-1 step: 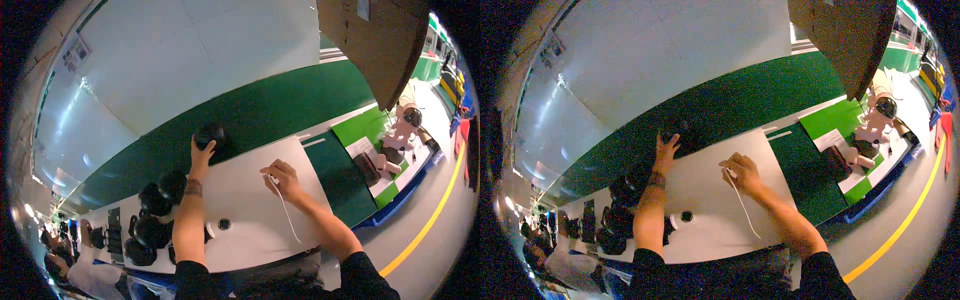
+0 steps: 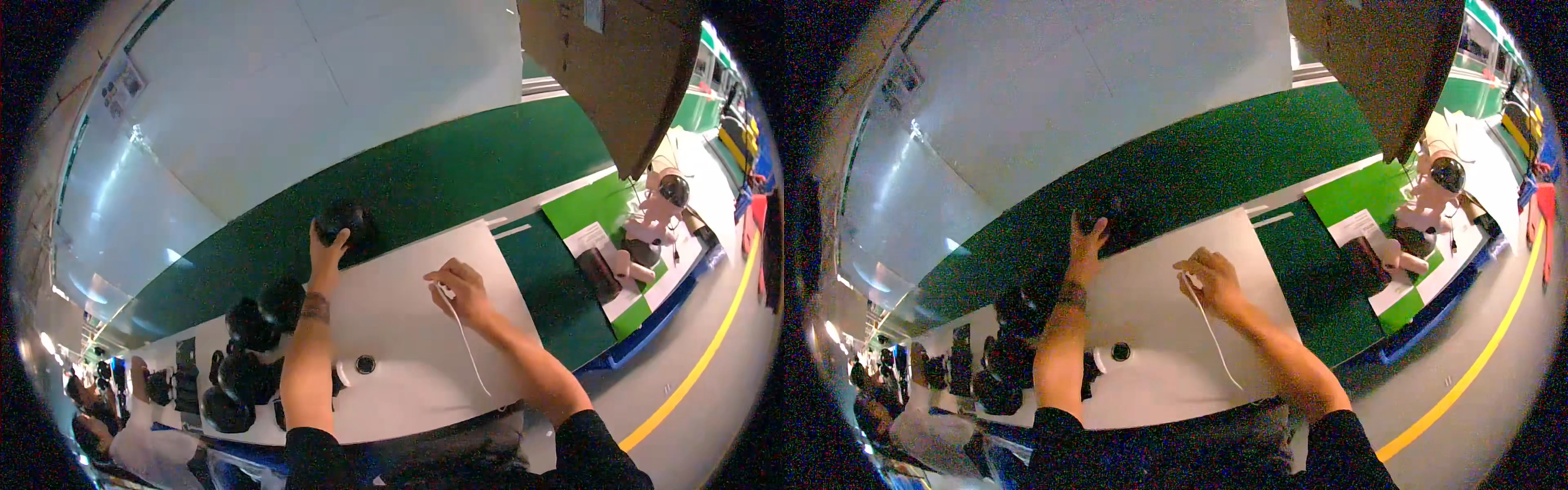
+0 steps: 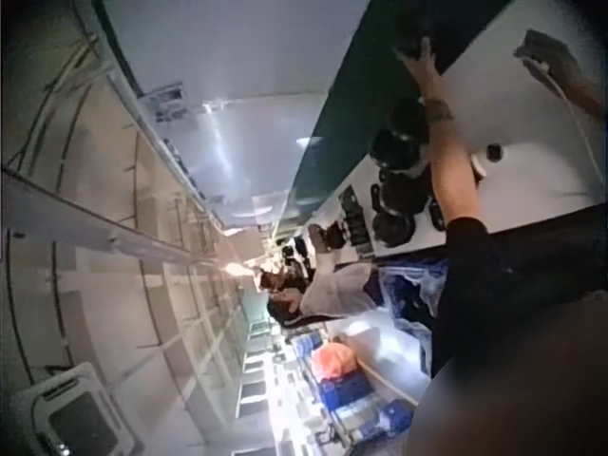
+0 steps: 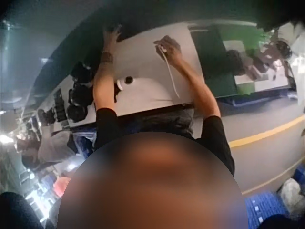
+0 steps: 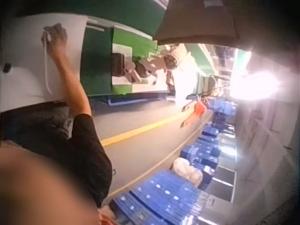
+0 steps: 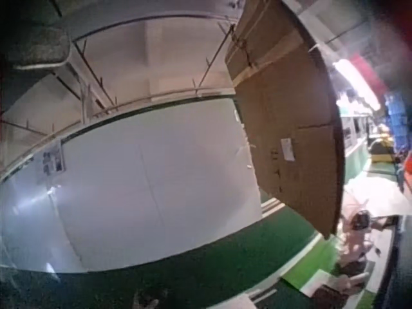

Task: Assembling internal components into spherical light housings and testing them against a projected calibration pattern.

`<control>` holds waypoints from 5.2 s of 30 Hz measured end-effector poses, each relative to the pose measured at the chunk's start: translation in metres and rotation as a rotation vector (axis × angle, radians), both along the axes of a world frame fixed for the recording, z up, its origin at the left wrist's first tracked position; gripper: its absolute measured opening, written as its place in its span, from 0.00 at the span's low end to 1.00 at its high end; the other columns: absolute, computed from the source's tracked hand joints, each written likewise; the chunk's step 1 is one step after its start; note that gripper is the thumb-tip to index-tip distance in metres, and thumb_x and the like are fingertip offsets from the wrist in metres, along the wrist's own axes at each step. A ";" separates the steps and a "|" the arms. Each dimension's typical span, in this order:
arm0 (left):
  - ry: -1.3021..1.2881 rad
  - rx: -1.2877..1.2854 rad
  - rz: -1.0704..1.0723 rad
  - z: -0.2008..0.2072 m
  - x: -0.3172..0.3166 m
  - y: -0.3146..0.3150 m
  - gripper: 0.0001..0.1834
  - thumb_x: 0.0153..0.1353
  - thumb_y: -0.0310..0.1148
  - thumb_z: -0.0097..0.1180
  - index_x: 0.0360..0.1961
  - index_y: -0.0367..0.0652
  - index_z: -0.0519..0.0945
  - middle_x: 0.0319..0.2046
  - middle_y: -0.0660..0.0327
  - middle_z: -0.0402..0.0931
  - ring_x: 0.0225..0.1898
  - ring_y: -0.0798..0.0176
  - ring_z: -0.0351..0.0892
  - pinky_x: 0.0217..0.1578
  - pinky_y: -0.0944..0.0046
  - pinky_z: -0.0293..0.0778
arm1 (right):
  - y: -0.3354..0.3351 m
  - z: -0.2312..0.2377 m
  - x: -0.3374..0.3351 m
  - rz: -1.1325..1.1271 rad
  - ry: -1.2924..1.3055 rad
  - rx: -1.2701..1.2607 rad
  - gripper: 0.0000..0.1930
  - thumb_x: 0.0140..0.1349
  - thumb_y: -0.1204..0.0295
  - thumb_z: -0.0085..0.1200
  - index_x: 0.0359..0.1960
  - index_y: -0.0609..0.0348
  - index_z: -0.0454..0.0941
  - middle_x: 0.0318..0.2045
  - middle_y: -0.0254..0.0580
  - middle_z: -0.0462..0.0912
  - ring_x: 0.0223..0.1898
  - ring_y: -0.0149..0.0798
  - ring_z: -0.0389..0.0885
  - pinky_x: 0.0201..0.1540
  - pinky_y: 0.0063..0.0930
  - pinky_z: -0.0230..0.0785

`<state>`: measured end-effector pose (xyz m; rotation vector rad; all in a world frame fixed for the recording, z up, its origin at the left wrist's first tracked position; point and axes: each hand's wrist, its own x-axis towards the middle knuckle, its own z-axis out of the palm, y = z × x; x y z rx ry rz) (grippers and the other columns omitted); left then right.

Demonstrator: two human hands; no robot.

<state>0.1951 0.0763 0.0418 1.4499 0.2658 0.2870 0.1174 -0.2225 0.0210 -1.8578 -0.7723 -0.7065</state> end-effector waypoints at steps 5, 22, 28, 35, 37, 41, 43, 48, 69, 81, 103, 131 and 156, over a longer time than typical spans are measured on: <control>-0.163 0.783 0.396 -0.040 -0.040 0.019 0.42 0.54 0.37 0.69 0.65 0.31 0.63 0.61 0.44 0.64 0.62 0.49 0.66 0.60 0.58 0.66 | 0.025 -0.004 -0.002 0.056 0.061 -0.005 0.12 0.50 0.75 0.64 0.38 0.50 0.83 0.28 0.41 0.77 0.29 0.46 0.76 0.31 0.37 0.69; 0.139 1.176 0.390 0.043 -0.167 0.106 0.43 0.58 0.54 0.62 0.68 0.43 0.61 0.60 0.41 0.65 0.56 0.38 0.72 0.55 0.47 0.71 | 0.025 0.011 -0.012 0.104 0.213 -0.017 0.12 0.54 0.84 0.56 0.39 0.58 0.83 0.26 0.39 0.73 0.25 0.34 0.73 0.28 0.25 0.66; -0.101 1.140 0.284 0.054 -0.169 0.077 0.41 0.56 0.45 0.67 0.65 0.39 0.64 0.60 0.42 0.66 0.59 0.42 0.69 0.61 0.51 0.65 | 0.016 -0.005 -0.004 0.104 0.231 0.066 0.08 0.60 0.76 0.56 0.41 0.57 0.81 0.25 0.41 0.76 0.24 0.35 0.74 0.28 0.27 0.67; -0.162 0.704 -0.296 0.064 -0.180 -0.024 0.47 0.47 0.41 0.74 0.65 0.42 0.60 0.57 0.55 0.68 0.61 0.54 0.67 0.64 0.56 0.62 | 0.030 -0.006 0.007 0.526 0.797 0.529 0.20 0.73 0.64 0.40 0.58 0.67 0.67 0.42 0.55 0.84 0.45 0.45 0.84 0.53 0.37 0.76; -0.153 0.538 -0.436 0.056 -0.171 -0.054 0.49 0.44 0.38 0.77 0.64 0.42 0.61 0.62 0.55 0.66 0.65 0.55 0.64 0.66 0.54 0.60 | 0.023 -0.001 0.007 0.660 0.920 0.621 0.21 0.72 0.63 0.41 0.58 0.67 0.67 0.44 0.56 0.83 0.47 0.45 0.83 0.55 0.38 0.73; -0.287 0.617 -0.607 0.045 -0.163 -0.074 0.52 0.38 0.34 0.80 0.64 0.44 0.61 0.66 0.55 0.64 0.66 0.55 0.63 0.66 0.54 0.61 | 0.009 0.004 0.008 0.663 0.978 0.545 0.21 0.72 0.63 0.40 0.58 0.68 0.68 0.44 0.53 0.83 0.48 0.43 0.82 0.55 0.33 0.72; -0.297 0.570 -0.603 0.042 -0.160 -0.073 0.50 0.37 0.32 0.80 0.62 0.43 0.63 0.64 0.57 0.65 0.65 0.55 0.65 0.64 0.53 0.64 | 0.007 0.007 0.010 0.645 0.658 0.339 0.20 0.72 0.64 0.41 0.57 0.68 0.70 0.44 0.52 0.84 0.48 0.41 0.82 0.54 0.31 0.72; -0.237 0.598 -0.426 0.035 -0.165 -0.066 0.45 0.41 0.33 0.78 0.60 0.41 0.67 0.64 0.56 0.64 0.64 0.54 0.66 0.60 0.52 0.69 | 0.015 0.002 -0.001 0.420 0.740 0.415 0.16 0.73 0.67 0.43 0.55 0.64 0.73 0.38 0.46 0.84 0.39 0.33 0.82 0.46 0.25 0.73; -0.330 -0.035 -0.625 -0.002 -0.192 -0.053 0.56 0.40 0.45 0.75 0.69 0.39 0.59 0.69 0.50 0.55 0.71 0.50 0.53 0.70 0.53 0.51 | -0.009 0.075 -0.039 0.569 0.483 0.139 0.09 0.53 0.79 0.66 0.35 0.60 0.81 0.37 0.42 0.83 0.39 0.40 0.83 0.45 0.30 0.75; -0.266 0.134 -0.720 0.005 -0.191 -0.031 0.52 0.38 0.38 0.68 0.68 0.38 0.62 0.67 0.50 0.58 0.70 0.50 0.56 0.69 0.54 0.50 | 0.011 0.085 -0.053 0.549 0.137 -0.175 0.14 0.41 0.82 0.72 0.30 0.56 0.83 0.34 0.37 0.84 0.39 0.40 0.84 0.39 0.31 0.78; -0.239 -0.026 -0.741 0.005 -0.196 -0.035 0.45 0.44 0.30 0.65 0.67 0.41 0.64 0.66 0.56 0.63 0.69 0.56 0.60 0.69 0.58 0.53 | 0.036 0.124 -0.080 0.395 -0.067 -0.617 0.11 0.43 0.79 0.66 0.29 0.55 0.80 0.32 0.34 0.81 0.35 0.41 0.81 0.37 0.32 0.76; -0.182 -0.032 -0.647 -0.005 -0.190 -0.054 0.51 0.47 0.46 0.74 0.69 0.44 0.59 0.65 0.56 0.64 0.66 0.55 0.63 0.66 0.56 0.60 | 0.011 0.064 -0.071 0.370 0.029 -0.287 0.17 0.41 0.79 0.71 0.34 0.50 0.80 0.51 0.47 0.74 0.57 0.54 0.73 0.54 0.44 0.73; 0.060 0.001 -0.554 -0.019 -0.198 -0.053 0.50 0.49 0.45 0.75 0.66 0.32 0.61 0.51 0.49 0.74 0.53 0.58 0.75 0.53 0.60 0.74 | 0.017 0.053 -0.072 0.288 -0.151 -0.289 0.17 0.42 0.79 0.67 0.36 0.51 0.80 0.43 0.43 0.75 0.50 0.55 0.78 0.49 0.47 0.76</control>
